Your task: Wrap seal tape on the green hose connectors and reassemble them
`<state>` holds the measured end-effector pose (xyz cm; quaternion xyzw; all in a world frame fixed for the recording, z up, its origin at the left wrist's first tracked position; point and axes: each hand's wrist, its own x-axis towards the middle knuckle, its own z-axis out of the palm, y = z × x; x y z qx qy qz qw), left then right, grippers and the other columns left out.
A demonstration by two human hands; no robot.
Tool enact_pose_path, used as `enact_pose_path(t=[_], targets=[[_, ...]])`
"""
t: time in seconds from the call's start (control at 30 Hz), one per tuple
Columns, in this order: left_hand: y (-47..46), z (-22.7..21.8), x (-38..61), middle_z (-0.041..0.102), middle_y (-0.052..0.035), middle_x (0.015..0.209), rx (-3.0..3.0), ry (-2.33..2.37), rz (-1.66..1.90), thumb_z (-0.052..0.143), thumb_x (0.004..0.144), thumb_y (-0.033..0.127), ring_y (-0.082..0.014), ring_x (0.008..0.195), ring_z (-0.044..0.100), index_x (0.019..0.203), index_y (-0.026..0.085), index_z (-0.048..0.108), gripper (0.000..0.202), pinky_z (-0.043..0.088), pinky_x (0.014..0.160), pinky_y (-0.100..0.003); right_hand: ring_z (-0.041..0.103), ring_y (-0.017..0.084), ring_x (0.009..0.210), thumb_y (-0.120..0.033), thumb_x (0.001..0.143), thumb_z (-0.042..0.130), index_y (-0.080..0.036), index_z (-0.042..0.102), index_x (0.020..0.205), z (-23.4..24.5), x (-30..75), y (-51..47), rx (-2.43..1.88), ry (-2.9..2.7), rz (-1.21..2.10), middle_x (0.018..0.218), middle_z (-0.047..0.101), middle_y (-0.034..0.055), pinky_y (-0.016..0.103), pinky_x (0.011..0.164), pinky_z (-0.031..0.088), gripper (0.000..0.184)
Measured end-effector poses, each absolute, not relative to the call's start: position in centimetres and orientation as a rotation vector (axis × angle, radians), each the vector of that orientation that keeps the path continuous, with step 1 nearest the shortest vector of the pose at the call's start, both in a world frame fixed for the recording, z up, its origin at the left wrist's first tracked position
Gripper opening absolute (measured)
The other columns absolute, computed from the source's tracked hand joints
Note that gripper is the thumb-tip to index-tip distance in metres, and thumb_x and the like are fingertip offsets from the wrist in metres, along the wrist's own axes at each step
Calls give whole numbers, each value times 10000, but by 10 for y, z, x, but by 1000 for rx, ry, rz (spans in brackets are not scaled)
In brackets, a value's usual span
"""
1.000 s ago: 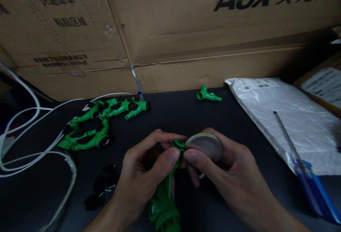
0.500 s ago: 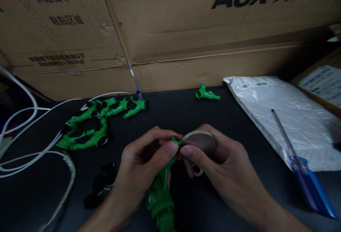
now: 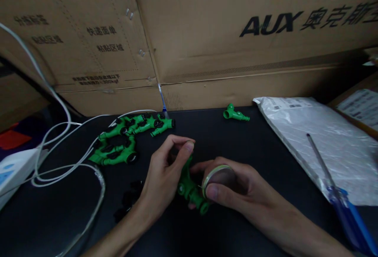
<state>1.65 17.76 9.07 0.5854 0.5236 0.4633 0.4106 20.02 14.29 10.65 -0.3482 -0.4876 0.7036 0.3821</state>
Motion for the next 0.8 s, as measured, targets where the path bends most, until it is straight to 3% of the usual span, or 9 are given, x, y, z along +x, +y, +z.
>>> enact_pose_path(t=[0.2,0.37,0.53,0.73,0.8], targets=[[177,90,15,691,-5,898,1630,1391,1239,583,1028,422,-162,787,651,1003,210,687,238,496,687,-255,771,220,976,-352,953,772,-167,749,977,107,206,141,-783,-1129,1941,1110,714,60,361,884,634,188],[180,93,13,670,1,820,1653,1462,1244,572,1031,423,-166,736,629,976,204,667,245,475,659,-268,782,227,979,-373,935,790,-168,778,1001,110,203,139,-845,-1153,1940,1297,691,105,379,884,642,216],[182,92,14,653,4,807,1595,1514,1260,576,1017,461,-155,683,591,949,202,629,274,459,635,-270,755,203,968,-412,908,812,-180,781,871,106,191,140,-948,-1318,1749,988,781,67,359,959,575,237],[191,86,13,482,68,665,1363,1324,1301,638,970,469,-107,574,460,763,218,494,356,379,517,-193,680,126,798,-414,912,814,-200,801,918,98,207,153,-1005,-1336,1472,782,744,6,225,801,513,215],[192,89,12,475,62,677,1197,1217,1196,680,937,495,-115,595,496,746,218,471,396,421,502,-181,651,96,741,-373,919,818,-207,791,954,98,216,156,-995,-1254,1508,753,723,-17,192,740,489,172]])
